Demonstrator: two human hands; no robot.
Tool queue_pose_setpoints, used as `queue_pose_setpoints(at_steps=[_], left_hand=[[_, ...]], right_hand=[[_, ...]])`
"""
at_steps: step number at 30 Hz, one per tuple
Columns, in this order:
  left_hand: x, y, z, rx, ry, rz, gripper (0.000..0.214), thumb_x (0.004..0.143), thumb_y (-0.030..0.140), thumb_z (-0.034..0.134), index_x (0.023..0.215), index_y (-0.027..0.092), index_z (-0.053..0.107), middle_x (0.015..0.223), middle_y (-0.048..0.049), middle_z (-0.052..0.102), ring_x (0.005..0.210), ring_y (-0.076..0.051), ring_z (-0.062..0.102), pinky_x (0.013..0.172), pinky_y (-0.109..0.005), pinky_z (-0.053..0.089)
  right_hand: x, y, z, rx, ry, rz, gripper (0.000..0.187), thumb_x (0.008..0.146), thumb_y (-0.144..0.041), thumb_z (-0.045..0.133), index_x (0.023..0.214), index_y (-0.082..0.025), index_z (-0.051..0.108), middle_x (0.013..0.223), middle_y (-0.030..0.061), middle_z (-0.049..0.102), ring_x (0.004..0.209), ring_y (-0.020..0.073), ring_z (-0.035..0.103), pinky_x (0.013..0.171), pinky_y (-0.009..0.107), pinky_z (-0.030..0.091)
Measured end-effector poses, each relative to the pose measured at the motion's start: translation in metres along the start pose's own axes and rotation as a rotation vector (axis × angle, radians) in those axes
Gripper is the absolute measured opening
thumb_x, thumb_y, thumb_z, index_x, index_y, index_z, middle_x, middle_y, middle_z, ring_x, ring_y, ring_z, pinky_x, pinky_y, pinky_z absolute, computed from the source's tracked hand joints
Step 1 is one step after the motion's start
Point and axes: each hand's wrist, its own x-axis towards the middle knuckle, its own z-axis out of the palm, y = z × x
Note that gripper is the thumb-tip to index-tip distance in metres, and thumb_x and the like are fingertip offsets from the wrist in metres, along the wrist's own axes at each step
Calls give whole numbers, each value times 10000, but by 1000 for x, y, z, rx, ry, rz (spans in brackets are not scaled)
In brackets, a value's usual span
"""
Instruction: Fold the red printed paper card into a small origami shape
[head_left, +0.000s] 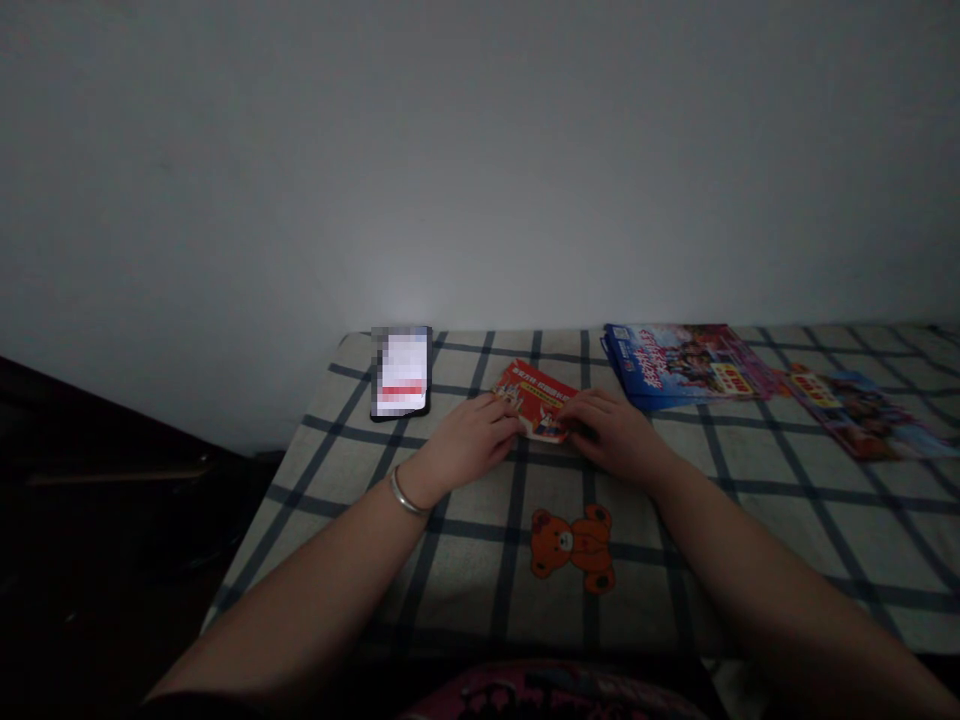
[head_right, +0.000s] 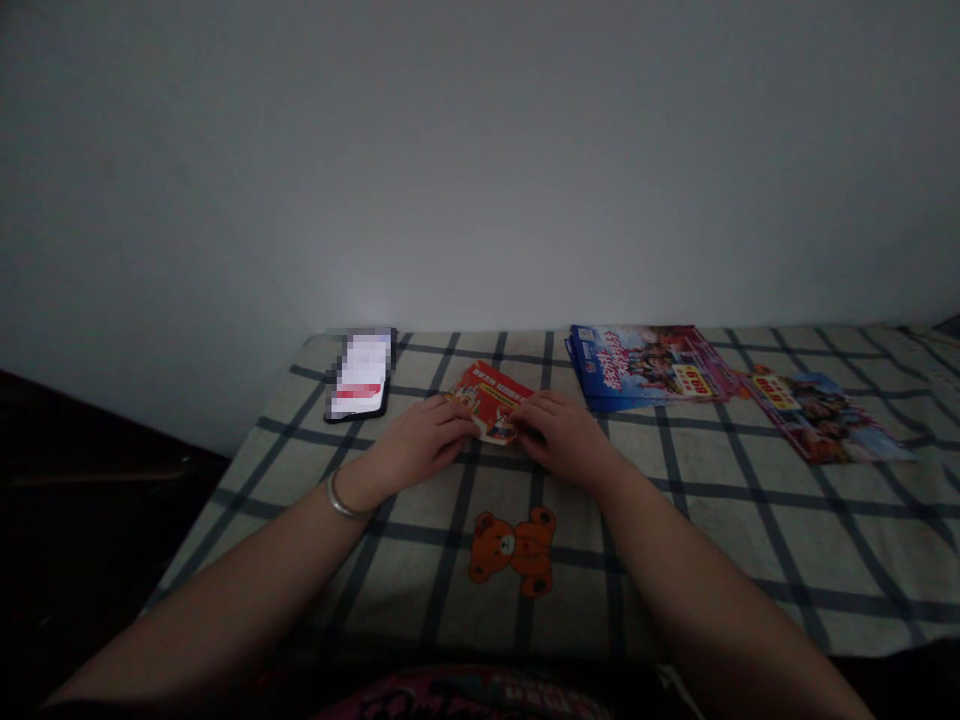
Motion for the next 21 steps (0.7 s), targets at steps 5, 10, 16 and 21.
queue_pose_setpoints(at_steps=[5,10,16,21], left_hand=[[0,-1,-1,-38,2,3,193,887,155,553,1050,200,645,1107,-55,635,1066,-214,550,938,-386,467],[-1,0,0,-67,9,28,229,913,174,540,1117,214,636,1218,-56,611,1148,-207,533,1007,-396,444],[0,3,1,-72,-15,22,282,917,202,553,1192,221,614,1362,-66,541,1292,-237,454,1090,-443,394],[-1,9,-2,-31,-79,10,333,890,270,606,1223,244,607,1451,-76,473,1357,-294,393,1116,-520,345]], right_hand=[[-3,2,-6,-122,-79,-27,125,872,-176,575,931,-212,678,1043,75,712,1035,242,622,934,416,488],[-2,-12,-21,-134,-142,-54,147,787,-132,566,884,-194,657,992,87,708,1036,251,615,939,403,468],[2,-25,-34,107,-321,6,169,721,-90,528,828,-203,595,841,28,668,809,185,597,745,316,449],[0,-26,-38,232,-388,108,93,763,-117,517,770,-196,567,708,-5,603,651,138,530,613,262,380]])
